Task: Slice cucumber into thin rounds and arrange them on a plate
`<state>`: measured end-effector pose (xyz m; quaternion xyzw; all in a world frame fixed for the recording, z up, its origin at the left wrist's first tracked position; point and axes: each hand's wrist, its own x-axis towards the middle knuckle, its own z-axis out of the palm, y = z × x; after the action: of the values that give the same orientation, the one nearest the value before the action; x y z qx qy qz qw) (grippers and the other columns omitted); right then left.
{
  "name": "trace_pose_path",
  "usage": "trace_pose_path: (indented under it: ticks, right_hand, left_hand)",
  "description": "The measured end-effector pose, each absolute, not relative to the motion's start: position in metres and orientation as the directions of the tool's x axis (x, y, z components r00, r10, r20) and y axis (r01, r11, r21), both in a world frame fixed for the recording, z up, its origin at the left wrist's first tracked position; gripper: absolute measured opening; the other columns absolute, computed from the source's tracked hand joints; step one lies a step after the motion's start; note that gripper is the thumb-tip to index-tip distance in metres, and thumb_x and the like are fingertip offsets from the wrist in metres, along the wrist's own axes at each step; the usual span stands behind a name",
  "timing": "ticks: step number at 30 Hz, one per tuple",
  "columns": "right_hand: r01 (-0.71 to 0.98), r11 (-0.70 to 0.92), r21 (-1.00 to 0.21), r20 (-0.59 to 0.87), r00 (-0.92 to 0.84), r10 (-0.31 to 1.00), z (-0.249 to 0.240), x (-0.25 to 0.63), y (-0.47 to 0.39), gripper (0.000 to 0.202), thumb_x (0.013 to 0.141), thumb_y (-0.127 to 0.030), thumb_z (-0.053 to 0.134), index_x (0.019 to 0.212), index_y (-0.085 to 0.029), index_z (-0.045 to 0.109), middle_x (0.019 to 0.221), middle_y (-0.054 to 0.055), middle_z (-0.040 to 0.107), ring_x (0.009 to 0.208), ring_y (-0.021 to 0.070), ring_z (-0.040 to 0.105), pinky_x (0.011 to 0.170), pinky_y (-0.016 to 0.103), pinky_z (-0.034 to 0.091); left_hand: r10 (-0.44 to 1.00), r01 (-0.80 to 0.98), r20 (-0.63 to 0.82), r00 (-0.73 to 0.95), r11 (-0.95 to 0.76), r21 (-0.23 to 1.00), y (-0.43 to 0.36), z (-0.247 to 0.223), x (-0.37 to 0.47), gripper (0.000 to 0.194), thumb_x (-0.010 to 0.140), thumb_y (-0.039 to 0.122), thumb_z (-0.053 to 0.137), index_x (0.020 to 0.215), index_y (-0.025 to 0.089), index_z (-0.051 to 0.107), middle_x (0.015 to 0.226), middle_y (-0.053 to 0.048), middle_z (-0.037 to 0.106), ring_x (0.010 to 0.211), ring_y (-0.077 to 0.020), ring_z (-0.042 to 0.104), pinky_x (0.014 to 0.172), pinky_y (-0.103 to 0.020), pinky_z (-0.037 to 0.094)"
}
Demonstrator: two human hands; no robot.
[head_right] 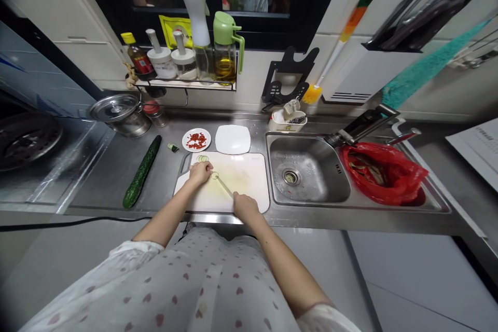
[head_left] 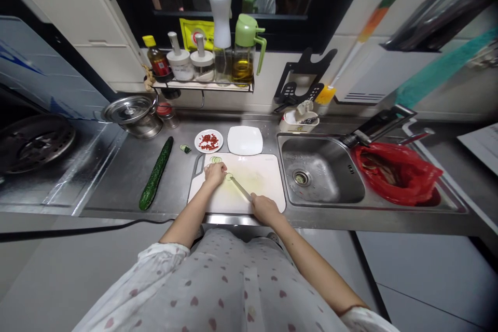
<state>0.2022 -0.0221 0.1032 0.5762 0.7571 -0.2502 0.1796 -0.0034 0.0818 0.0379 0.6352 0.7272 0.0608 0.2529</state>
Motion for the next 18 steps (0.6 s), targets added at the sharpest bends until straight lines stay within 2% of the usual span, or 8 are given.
trace_pose_path:
  ticks: [18]
  right_hand:
    - [0.965,0.190,-0.182,-0.589,-0.262,0.765,0.104,0.188,-0.009,0.031,0.086,-0.009,0.038,0.112,-0.015,0.052,0.101,0.016,0.067,0.097,0.0239,0.064,0.073,0.031,0.045]
  left_hand:
    - [0.950,0.888,-0.302,-0.081,0.206,0.410,0.083,0.036,-0.004,0.015,0.074,0.024,0.062,0.088,0.027,0.066,0.093,-0.001,0.070,0.100,-0.0214,0.057,0.090,-0.036,0.035]
